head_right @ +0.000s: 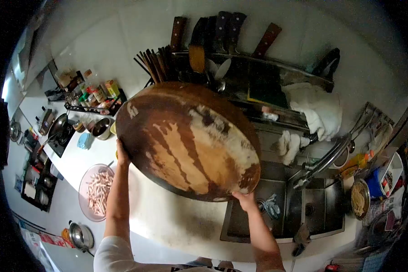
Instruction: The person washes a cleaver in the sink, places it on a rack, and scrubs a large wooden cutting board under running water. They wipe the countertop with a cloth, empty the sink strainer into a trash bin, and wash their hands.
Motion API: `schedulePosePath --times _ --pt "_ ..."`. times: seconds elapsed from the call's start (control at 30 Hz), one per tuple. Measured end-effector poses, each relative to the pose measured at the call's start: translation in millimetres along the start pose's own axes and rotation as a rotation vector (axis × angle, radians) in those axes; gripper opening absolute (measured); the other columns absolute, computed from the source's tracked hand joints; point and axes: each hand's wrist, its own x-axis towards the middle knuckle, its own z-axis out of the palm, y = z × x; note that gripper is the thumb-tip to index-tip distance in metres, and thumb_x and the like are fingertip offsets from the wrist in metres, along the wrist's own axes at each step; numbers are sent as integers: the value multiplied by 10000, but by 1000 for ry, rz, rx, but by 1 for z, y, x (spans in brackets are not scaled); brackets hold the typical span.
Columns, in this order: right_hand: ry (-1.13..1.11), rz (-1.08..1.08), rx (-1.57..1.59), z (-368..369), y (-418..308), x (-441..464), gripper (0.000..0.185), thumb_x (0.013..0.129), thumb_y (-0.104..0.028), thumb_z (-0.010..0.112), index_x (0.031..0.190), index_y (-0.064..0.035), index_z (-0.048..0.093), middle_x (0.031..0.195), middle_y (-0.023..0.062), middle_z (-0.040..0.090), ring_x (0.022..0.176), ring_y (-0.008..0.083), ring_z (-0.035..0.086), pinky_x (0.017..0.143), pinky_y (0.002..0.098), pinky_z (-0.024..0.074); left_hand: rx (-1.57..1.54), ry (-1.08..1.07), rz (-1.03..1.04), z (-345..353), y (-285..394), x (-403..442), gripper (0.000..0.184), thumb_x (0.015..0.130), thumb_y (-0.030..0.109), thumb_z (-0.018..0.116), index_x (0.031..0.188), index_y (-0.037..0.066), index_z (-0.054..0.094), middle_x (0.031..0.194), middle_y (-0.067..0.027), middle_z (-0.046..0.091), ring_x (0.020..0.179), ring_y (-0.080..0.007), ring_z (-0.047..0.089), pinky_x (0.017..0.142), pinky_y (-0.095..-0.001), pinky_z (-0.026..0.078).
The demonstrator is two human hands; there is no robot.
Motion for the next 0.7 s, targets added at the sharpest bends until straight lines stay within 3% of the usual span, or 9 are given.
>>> schedulePosePath --times 0.07,0.2,0.27,0.37,0.43,0.53,0.57,0.67,0.7 --pt "-11 -46 21 21 -4 -2 636 692 19 685 1254 -85 406 1244 22 441 1158 208 419 974 363 339 17 -41 -27 -41 -16 26 676 900 554 254 1356 55 268 1371 -117 325 1238 -273 329 1042 -375 239" --pt "-32 -24 20 20 0 16 607 698 -3 690 1240 -86 430 1229 18 465 1151 200 429 968 354 343 149 -20 7 -50 -17 25 725 873 606 271 1368 77 245 1372 -114 322 1244 -277 322 1040 -376 245" --pt "-33 -126 10 32 -12 25 535 740 -72 699 1214 -73 450 1176 48 487 1066 189 486 913 342 402 117 -2 14 -37 -4 15 720 877 592 295 1347 48 281 1351 -102 356 1226 -240 344 1034 -344 248" --pt "95 138 -176 23 -11 21 569 738 -91 705 1234 -69 426 1197 58 478 1093 188 468 934 347 381 142 19 -33 -41 4 4 719 884 578 308 1324 10 321 1332 -90 389 1214 -203 362 1029 -312 249" --pt "36 8 -223 36 -23 16 794 739 -84 686 1374 -117 210 1362 35 300 1242 196 303 1012 340 264 193 12 -68 -43 6 5 722 887 577 298 1322 1 324 1334 -90 388 1221 -204 358 1030 -312 247" --pt "86 -87 -281 34 -29 -2 937 740 -160 711 1404 -155 50 1404 92 189 1276 233 250 997 394 305 320 -71 -19 -47 12 -4 683 905 543 293 1320 2 331 1337 -86 386 1237 -200 348 1022 -309 258" --pt "9 -98 -340 28 -35 -6 1008 750 -158 694 1402 -234 -71 1440 98 61 1314 260 162 1004 437 284 306 -89 -17 -47 12 -6 642 917 512 295 1317 11 340 1333 -81 393 1232 -195 354 1025 -308 251" --pt "79 -107 -330 8 -38 -30 912 778 -164 659 1409 -256 7 1441 118 112 1320 299 157 1001 450 282 317 -47 -80 -33 22 -13 620 923 493 295 1310 12 349 1318 -81 410 1222 -189 368 1023 -301 247" --pt "90 -110 -345 3 -45 -40 846 805 -183 624 1410 -244 36 1441 130 115 1322 292 163 1005 443 274 225 -110 6 -34 18 -9 575 928 469 300 1308 41 361 1314 -66 416 1225 -187 360 1014 -281 247"
